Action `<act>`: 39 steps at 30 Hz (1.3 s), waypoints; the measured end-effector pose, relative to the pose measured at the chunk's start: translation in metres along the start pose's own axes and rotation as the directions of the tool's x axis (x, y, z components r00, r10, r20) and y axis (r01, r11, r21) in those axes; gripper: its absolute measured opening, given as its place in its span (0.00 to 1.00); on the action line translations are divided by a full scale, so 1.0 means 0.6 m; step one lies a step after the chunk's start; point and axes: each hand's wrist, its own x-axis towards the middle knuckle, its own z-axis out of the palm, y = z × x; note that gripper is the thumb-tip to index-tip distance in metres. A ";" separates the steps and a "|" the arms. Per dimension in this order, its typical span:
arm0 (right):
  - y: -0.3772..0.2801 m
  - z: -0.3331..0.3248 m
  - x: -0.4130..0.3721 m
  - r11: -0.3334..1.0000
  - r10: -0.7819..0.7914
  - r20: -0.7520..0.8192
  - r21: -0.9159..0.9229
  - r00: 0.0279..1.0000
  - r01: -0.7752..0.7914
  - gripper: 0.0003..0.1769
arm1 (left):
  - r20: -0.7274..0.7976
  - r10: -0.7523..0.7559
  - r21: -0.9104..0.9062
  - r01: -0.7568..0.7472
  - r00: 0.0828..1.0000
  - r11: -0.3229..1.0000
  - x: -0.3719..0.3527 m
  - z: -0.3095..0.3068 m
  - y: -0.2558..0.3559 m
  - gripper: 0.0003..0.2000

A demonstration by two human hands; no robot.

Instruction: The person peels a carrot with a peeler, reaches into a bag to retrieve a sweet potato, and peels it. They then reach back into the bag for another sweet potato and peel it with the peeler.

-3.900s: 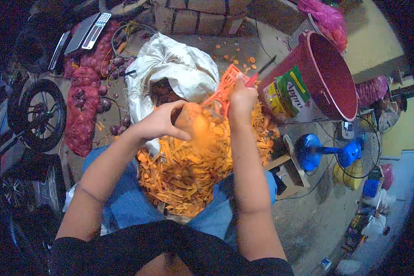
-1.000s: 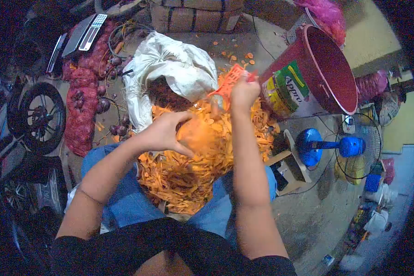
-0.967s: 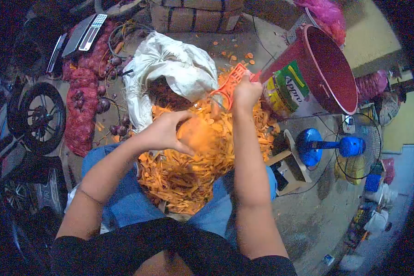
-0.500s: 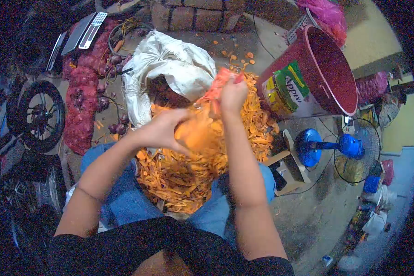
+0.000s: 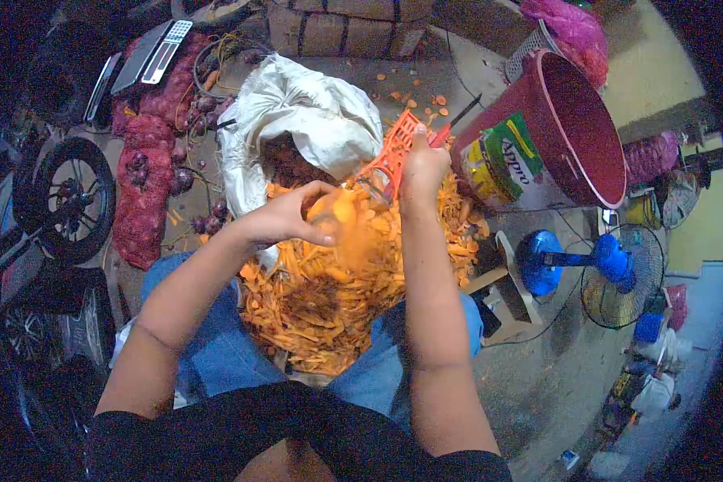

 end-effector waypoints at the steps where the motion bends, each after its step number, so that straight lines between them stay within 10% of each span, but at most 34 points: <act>1: -0.001 -0.001 -0.001 1.000 0.002 0.000 -0.001 1.000 -0.002 0.16 | -0.031 -0.029 0.001 0.029 0.999 1.000 -0.004 0.002 0.014 0.31; 14: -0.034 0.023 -0.088 0.989 -0.146 0.117 0.030 0.982 0.143 0.13 | -0.229 0.118 0.077 -0.102 0.966 0.992 -0.013 0.012 0.038 0.31; 19: 0.043 0.006 -0.006 0.943 -0.152 -0.033 -0.305 0.988 0.135 0.16 | -0.223 0.088 0.139 -0.058 0.971 0.989 -0.020 0.016 0.054 0.32; 22: 0.136 -0.048 0.094 0.988 0.049 -0.120 -0.136 0.991 -0.066 0.17 | -0.022 0.189 0.042 -0.188 0.982 0.981 -0.043 0.029 0.071 0.33; 29: -0.009 0.009 -0.026 0.996 0.039 0.081 0.081 0.996 -0.046 0.16 | -0.160 0.212 0.299 -0.158 0.964 0.941 -0.021 -0.005 0.046 0.34; 35: -0.023 0.025 -0.082 0.971 -0.212 0.251 -0.058 0.944 0.234 0.12 | -0.172 0.224 0.222 -0.184 0.959 0.958 -0.019 0.007 0.033 0.34; 39: 0.032 -0.023 0.028 0.868 -0.082 -0.046 -0.494 0.996 0.049 0.16 | 0.044 0.423 0.429 -0.400 0.905 0.810 -0.037 0.030 0.060 0.33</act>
